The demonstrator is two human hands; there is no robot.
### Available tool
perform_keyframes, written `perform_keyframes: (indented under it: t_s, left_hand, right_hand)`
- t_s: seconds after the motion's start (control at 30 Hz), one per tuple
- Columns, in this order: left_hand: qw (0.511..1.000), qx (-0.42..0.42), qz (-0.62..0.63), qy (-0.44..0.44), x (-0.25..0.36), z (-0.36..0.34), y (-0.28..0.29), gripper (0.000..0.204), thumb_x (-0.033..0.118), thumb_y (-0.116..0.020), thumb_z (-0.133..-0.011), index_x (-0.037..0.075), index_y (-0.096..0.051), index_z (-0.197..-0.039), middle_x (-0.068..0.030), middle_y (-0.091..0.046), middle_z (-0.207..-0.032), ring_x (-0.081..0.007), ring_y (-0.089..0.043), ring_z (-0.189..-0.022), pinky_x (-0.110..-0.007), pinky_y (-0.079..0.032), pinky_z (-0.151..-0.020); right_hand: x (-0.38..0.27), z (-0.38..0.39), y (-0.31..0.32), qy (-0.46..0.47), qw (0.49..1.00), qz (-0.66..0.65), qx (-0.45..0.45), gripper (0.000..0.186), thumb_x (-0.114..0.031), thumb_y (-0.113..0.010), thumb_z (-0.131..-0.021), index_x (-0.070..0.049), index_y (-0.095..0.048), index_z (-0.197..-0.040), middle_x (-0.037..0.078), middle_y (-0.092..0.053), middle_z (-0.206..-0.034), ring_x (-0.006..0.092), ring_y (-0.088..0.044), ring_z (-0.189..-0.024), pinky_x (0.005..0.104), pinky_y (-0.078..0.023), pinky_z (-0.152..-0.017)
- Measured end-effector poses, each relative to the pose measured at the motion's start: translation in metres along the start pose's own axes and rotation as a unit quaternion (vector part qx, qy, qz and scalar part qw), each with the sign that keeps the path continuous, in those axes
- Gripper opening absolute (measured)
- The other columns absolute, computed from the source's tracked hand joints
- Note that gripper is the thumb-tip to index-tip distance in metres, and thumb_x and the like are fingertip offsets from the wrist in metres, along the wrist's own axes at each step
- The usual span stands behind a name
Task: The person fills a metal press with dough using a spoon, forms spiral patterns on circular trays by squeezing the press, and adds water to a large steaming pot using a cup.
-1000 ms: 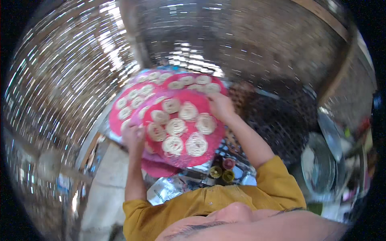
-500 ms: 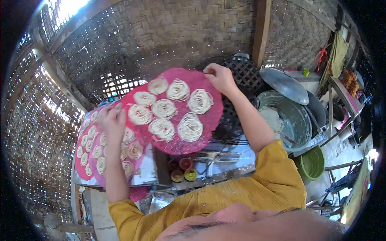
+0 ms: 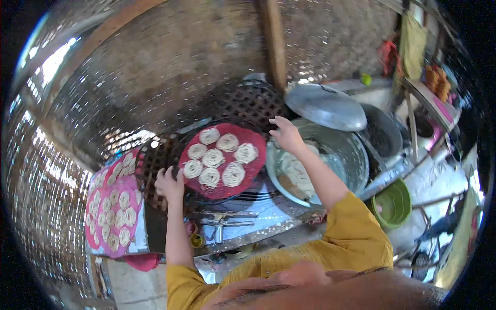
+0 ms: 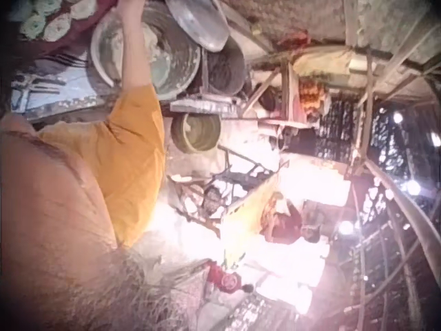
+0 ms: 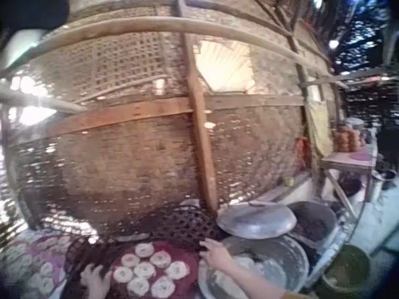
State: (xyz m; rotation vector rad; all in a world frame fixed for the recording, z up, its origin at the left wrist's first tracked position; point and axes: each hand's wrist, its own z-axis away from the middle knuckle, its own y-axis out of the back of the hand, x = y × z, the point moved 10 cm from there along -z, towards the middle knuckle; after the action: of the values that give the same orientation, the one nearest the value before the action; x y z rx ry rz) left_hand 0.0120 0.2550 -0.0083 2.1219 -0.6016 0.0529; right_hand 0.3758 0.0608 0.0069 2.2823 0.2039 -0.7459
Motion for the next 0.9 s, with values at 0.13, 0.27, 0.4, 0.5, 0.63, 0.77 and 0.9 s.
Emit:
perform_keyframes:
  t_s: [0.13,0.27,0.4,0.5,0.63,0.77,0.9]
  left_hand:
    - [0.981,0.027,0.153,-0.113,0.090,0.054,0.048,0.037,0.031,-0.061,-0.074,0.010,-0.056,-0.103,-0.0116,-0.044,-0.117,-0.0319,-0.038,-0.105,-0.044,-0.031,-0.085]
    - [0.902,0.023,0.280,-0.328,0.198,0.153,0.068,0.034,0.028,-0.062,-0.073,0.008,-0.056,-0.101,-0.0133,-0.047,-0.113,-0.0305,-0.041,-0.101,-0.042,-0.030,-0.085]
    - [0.849,-0.097,0.342,-0.391,0.283,0.245,0.046,0.037,0.030,-0.063,-0.072,0.008,-0.056,-0.101,-0.0130,-0.046,-0.114,-0.0318,-0.040,-0.101,-0.043,-0.029,-0.087]
    - [0.812,-0.158,0.387,-0.407,0.346,0.282,0.039,0.041,0.031,-0.063,-0.071,0.007,-0.054,-0.103,-0.0142,-0.044,-0.116,-0.0328,-0.040,-0.103,-0.044,-0.029,-0.088]
    - [0.767,-0.214,0.438,-0.417,0.438,0.316,0.040,0.047,0.031,-0.064,-0.070,0.006,-0.051,-0.108,-0.0156,-0.042,-0.117,-0.0353,-0.038,-0.108,-0.046,-0.028,-0.090]
    - [0.770,-0.176,0.444,-0.423,0.532,0.338,0.035,0.059,0.032,-0.062,-0.072,0.003,-0.041,-0.119,-0.0193,-0.037,-0.123,-0.0381,-0.034,-0.114,-0.048,-0.023,-0.095]
    - [0.817,-0.096,0.416,-0.386,0.608,0.345,-0.008,0.061,0.035,-0.054,-0.079,-0.001,-0.033,-0.124,-0.0239,-0.033,-0.126,-0.0391,-0.032,-0.116,-0.047,-0.025,-0.096]
  right_hand:
    - [-0.004,0.169,0.114,-0.017,0.989,0.054,0.136,0.029,-0.014,-0.062,-0.071,-0.005,-0.056,-0.098,0.014,-0.056,-0.094,0.0300,-0.054,-0.085,0.0367,-0.045,-0.074]
    - [0.027,0.356,0.126,-0.185,0.972,0.143,-0.014,0.026,-0.018,-0.060,-0.071,-0.008,-0.057,-0.095,0.013,-0.055,-0.091,0.0294,-0.054,-0.086,0.0374,-0.045,-0.073]
    - [0.065,0.470,0.162,-0.332,0.911,0.220,-0.102,0.023,-0.018,-0.056,-0.073,-0.008,-0.057,-0.094,0.013,-0.054,-0.083,0.0288,-0.056,-0.078,0.0373,-0.046,-0.067]
    - [0.108,0.488,0.212,-0.372,0.890,0.260,-0.049,0.020,-0.018,-0.055,-0.074,-0.007,-0.057,-0.091,0.013,-0.054,-0.079,0.0300,-0.056,-0.072,0.0379,-0.047,-0.062]
    - [0.172,0.496,0.280,-0.385,0.878,0.280,0.051,0.015,-0.016,-0.054,-0.075,-0.006,-0.056,-0.085,0.015,-0.054,-0.079,0.0317,-0.055,-0.070,0.0397,-0.045,-0.060]
    - [0.275,0.532,0.336,-0.406,0.873,0.247,0.113,0.016,-0.015,-0.054,-0.074,-0.004,-0.055,-0.086,0.017,-0.054,-0.077,0.0355,-0.054,-0.069,0.0426,-0.044,-0.060]
    - [0.437,0.604,0.342,-0.475,0.848,0.234,0.007,0.020,-0.016,-0.055,-0.073,-0.003,-0.055,-0.088,0.020,-0.056,-0.073,0.0381,-0.054,-0.071,0.0453,-0.043,-0.063]
